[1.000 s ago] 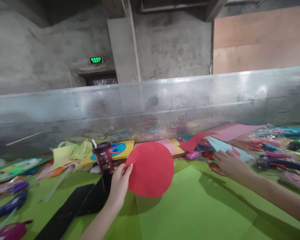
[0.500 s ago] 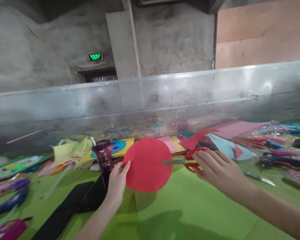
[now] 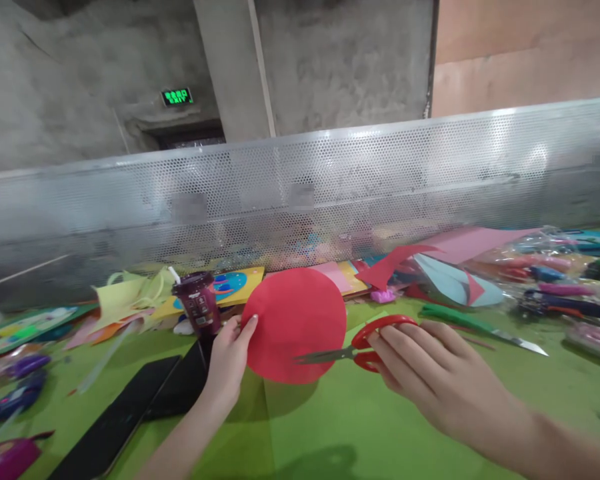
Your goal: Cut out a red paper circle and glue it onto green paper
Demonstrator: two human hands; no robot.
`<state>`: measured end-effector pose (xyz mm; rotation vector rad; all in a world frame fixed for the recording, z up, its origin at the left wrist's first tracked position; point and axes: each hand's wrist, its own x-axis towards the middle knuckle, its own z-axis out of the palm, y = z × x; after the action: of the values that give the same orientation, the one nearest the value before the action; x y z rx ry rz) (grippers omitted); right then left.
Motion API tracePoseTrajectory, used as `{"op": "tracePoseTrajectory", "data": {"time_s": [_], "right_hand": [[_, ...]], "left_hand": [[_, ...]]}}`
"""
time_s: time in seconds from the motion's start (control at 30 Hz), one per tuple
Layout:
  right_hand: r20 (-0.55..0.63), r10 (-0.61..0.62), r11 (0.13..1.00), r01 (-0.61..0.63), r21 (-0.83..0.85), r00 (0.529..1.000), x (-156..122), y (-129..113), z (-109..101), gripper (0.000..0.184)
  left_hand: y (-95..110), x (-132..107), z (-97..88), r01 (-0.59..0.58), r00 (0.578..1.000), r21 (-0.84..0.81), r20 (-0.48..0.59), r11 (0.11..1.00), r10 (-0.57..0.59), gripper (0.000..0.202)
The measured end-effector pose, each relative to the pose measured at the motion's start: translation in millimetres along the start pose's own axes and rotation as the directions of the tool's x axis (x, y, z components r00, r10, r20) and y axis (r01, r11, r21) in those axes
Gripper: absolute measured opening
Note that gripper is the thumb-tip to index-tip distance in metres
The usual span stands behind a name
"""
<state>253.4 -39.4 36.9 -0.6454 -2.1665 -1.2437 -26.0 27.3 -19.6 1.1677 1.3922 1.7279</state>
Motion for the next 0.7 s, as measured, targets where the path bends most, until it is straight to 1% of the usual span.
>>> {"op": "tracePoseTrajectory", "data": {"time_s": [0.13, 0.33, 0.4, 0.47, 0.53, 0.57, 0.6, 0.63, 0.67, 0.7], "right_hand": [[0.008, 0.006, 1.0, -0.006, -0.002, 1.0, 1.3, -1.1, -0.6, 0.023], [0.031, 0.002, 1.0, -0.002, 0.007, 1.0, 0.0, -2.7, 0.3, 0.024], [0.048, -0.003, 1.0, 0.002, 0.01, 0.999, -1.4, 0.9, 3.7, 0.024], [0.053, 0.02, 1.0, -0.021, 0.023, 0.998, -4.1, 7.8, 10.8, 0.023], [0.033, 0.108, 0.991, -0.111, 0.073, 0.994, -8.5, 16.7, 21.4, 0.023], [0.024, 0.183, 0.975, -0.185, 0.126, 0.983, -11.3, 21.0, 27.6, 0.024], [0.032, 0.28, 0.939, -0.281, 0.197, 0.959, -14.2, 24.7, 33.8, 0.026], [0.063, 0.379, 0.882, -0.381, 0.278, 0.923, -17.2, 27.6, 39.6, 0.027], [0.12, 0.473, 0.803, -0.483, 0.349, 0.873, -20.1, 29.4, 44.7, 0.027], [0.198, 0.549, 0.709, -0.578, 0.403, 0.812, -22.6, 30.1, 48.7, 0.028]], "left_hand": [[-0.2, -0.9, 0.0, -0.005, 1.0, -0.008, 0.026, 1.0, 0.005, 0.035], [3.9, -5.1, 1.6, -0.004, 0.999, 0.001, 0.034, 1.0, 0.004, 0.035], [7.0, -7.4, 2.4, -0.001, 0.999, 0.0, 0.05, 1.0, 0.001, 0.034], [10.5, -9.8, 3.5, -0.015, 0.998, 0.009, 0.055, 1.0, 0.014, 0.033], [13.9, -12.3, 4.8, -0.042, 0.998, 0.013, 0.057, 0.999, 0.041, 0.031], [15.4, -13.5, 5.4, -0.057, 0.996, 0.009, 0.064, 0.998, 0.056, 0.031], [16.7, -14.6, 5.8, -0.071, 0.995, 0.003, 0.075, 0.997, 0.071, 0.03], [17.8, -15.6, 6.2, -0.084, 0.993, 0.0, 0.089, 0.996, 0.084, 0.029], [18.7, -16.5, 6.4, -0.092, 0.991, -0.001, 0.101, 0.996, 0.092, 0.029], [19.4, -17.3, 6.5, -0.096, 0.989, 0.001, 0.111, 0.995, 0.095, 0.029]]}}
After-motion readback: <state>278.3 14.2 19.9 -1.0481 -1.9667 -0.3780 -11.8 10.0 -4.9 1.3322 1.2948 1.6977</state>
